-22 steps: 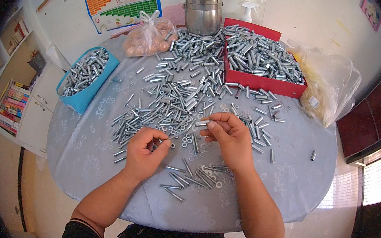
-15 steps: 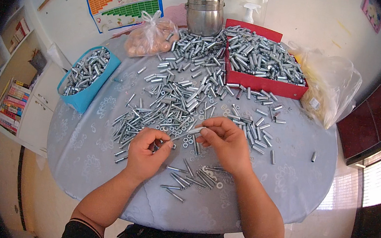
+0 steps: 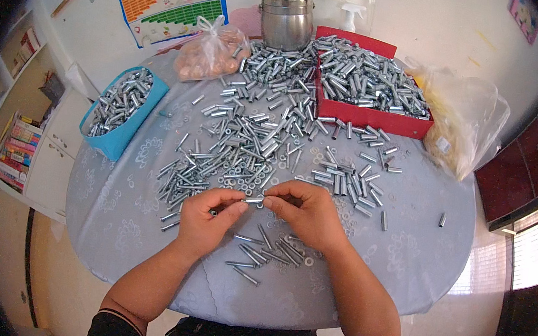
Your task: The person sits at a table covered with a grey cloth and repeatedly picks up metal bolts and washers. They insert the washers onto the bolts by hand and place the assembled units into a red box.
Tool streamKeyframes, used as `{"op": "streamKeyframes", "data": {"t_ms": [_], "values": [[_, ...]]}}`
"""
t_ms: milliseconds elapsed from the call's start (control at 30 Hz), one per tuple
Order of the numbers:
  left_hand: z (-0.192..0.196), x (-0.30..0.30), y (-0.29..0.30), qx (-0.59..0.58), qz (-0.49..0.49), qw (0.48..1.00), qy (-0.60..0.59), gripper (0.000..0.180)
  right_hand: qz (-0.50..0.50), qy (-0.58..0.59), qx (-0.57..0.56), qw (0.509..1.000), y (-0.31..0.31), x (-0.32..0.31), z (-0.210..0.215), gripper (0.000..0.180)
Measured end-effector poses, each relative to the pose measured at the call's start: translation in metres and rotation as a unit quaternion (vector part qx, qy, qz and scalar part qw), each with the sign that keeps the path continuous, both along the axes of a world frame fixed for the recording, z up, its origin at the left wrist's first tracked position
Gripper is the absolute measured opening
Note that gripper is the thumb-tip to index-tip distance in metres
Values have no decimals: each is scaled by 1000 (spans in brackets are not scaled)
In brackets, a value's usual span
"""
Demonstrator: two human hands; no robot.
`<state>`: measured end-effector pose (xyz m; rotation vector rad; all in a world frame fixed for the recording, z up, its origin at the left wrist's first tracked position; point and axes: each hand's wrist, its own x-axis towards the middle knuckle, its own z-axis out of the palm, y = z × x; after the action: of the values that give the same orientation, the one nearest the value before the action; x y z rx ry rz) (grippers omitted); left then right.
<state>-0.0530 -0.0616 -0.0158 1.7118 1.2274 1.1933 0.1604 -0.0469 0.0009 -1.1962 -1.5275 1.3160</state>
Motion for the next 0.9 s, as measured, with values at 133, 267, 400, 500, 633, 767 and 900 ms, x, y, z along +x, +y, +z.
{"op": "streamKeyframes", "data": {"t_ms": [133,267,400,500,633,767,900], "values": [[0,2,-1,-26,-9,999,-43,26,9,73,-34,997,-1,1,-1,19],[3,0,2,31,-41,999,4,25,32,105,-43,993,-1,0,-2,20],[3,-1,0,29,-12,999,-23,24,-26,113,-26,993,0,1,1,19],[-1,-6,2,22,1,999,-37,25,-176,110,11,978,8,12,8,19],[-9,-7,7,33,-6,999,-31,25,-253,30,57,965,16,33,1,17],[-8,-5,5,44,-10,999,-21,25,-211,-143,179,950,16,32,-15,13],[-7,-2,5,40,8,999,-35,24,-118,-293,181,932,11,26,-10,13]]}}
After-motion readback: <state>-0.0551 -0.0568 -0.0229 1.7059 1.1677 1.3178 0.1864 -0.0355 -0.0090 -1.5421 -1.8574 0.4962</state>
